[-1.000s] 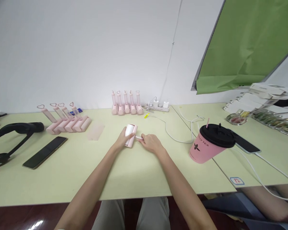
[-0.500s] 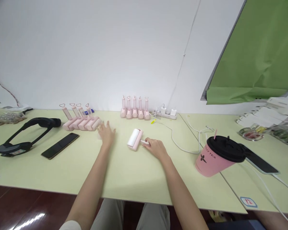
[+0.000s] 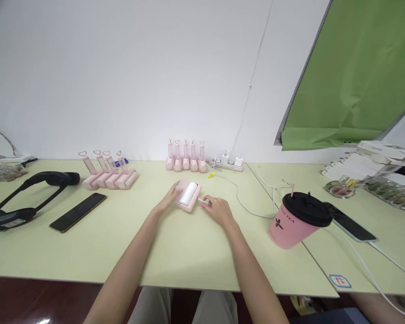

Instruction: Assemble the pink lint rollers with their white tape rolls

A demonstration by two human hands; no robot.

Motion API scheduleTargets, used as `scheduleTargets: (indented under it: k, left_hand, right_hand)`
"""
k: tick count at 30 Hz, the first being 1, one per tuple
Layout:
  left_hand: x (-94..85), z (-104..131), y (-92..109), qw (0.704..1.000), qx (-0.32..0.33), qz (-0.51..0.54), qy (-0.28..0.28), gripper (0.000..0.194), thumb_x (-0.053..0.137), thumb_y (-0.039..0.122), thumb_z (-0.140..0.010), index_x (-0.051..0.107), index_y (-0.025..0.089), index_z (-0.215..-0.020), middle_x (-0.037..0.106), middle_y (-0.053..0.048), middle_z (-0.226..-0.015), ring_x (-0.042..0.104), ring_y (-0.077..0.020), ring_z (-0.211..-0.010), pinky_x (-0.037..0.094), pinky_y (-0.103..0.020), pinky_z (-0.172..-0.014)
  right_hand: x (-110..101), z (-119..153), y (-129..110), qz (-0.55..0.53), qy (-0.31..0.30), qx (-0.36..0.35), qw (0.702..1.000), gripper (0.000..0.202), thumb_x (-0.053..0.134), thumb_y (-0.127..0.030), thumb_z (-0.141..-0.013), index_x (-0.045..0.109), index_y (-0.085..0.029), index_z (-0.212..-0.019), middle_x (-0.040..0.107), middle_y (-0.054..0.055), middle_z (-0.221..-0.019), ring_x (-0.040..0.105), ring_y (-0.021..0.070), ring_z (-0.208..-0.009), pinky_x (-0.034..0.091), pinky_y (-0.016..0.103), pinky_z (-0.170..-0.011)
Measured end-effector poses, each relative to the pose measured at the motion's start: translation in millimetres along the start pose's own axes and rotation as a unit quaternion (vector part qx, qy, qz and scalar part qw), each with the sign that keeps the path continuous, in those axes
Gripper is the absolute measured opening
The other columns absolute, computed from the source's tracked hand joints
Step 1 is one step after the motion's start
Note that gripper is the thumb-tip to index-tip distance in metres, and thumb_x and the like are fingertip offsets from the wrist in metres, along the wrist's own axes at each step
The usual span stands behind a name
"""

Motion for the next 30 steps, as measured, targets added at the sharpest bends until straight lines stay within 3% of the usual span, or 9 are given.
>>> scheduleTargets:
  k: [4,11,20,24,27,30]
  left_hand:
    - [7.5,3,-3,1.0,-0.007,0.008,-0.017,0.064,0.045,0.045,-0.08,0.022,0.019,-0.134,0.029,-0.01,-0.139,0.032,-0.0193,-0.124,0.025,-0.031,-0.103]
    - [6.1,0,-9,1.0,-0.014,0.017,-0.009,0.057,0.039,0.045,-0.083,0.026,0.018,-0.131,0.039,-0.012,-0.132,0.044,-0.0202,-0.115,0.035,-0.033,-0.096]
    - [30.7,6,-9,0.996,-0.005,-0.067,-0.061,0.071,0.049,0.048,-0.077,0.02,0.017,-0.133,0.039,-0.014,-0.13,0.044,-0.0216,-0.112,0.035,-0.033,-0.092]
    - [25.9,5,-6,0.982,0.01,-0.189,0.014,0.064,0.042,0.052,-0.079,0.026,0.021,-0.132,0.042,-0.012,-0.127,0.035,-0.0254,-0.119,0.025,-0.041,-0.099]
    - [19.9,10,12,0.945,0.082,-0.3,0.103,0.064,0.042,0.053,-0.078,0.026,0.023,-0.133,0.035,-0.012,-0.131,0.027,-0.0264,-0.124,0.019,-0.043,-0.101]
    - [30.6,20,34,0.909,0.197,-0.359,0.076,0.074,0.056,0.05,-0.069,0.026,0.024,-0.132,0.031,-0.011,-0.132,0.029,-0.026,-0.122,0.023,-0.041,-0.1]
  right_hand:
    - [0,1,1,0.006,-0.012,-0.007,1.0,0.034,0.041,-0.052,-0.081,0.06,-0.028,-0.097,0.067,-0.001,-0.077,0.061,0.0158,-0.071,0.038,0.024,-0.061]
    - [0,1,-7,0.015,-0.012,-0.017,1.0,0.04,0.041,-0.05,-0.083,0.056,-0.029,-0.113,0.065,0.002,-0.103,0.061,0.0181,-0.089,0.042,0.027,-0.072]
    - [11,0,-5,0.015,-0.044,-0.015,0.999,0.036,0.043,-0.047,-0.082,0.059,-0.029,-0.11,0.065,0.002,-0.103,0.061,0.0186,-0.089,0.043,0.027,-0.071]
    - [6,-1,-4,0.006,-0.016,0.006,1.0,0.036,0.043,-0.047,-0.082,0.059,-0.029,-0.109,0.064,0.001,-0.105,0.06,0.0184,-0.092,0.042,0.027,-0.072]
    - [2,-3,0,0.004,0.002,0.027,1.0,0.036,0.043,-0.048,-0.082,0.059,-0.03,-0.108,0.065,0.001,-0.103,0.06,0.0182,-0.091,0.042,0.027,-0.071]
    - [-1,-4,12,-0.004,0.02,0.07,0.997,0.039,0.047,-0.053,-0.077,0.058,-0.032,-0.108,0.068,0.0,-0.091,0.061,0.0187,-0.084,0.042,0.028,-0.069]
Point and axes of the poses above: each hand's wrist, its own z-axis away from the middle knuckle, its own x-axis out of the palm, y = z × x, the point moved 6 cm from there along -z, towards the middle knuckle
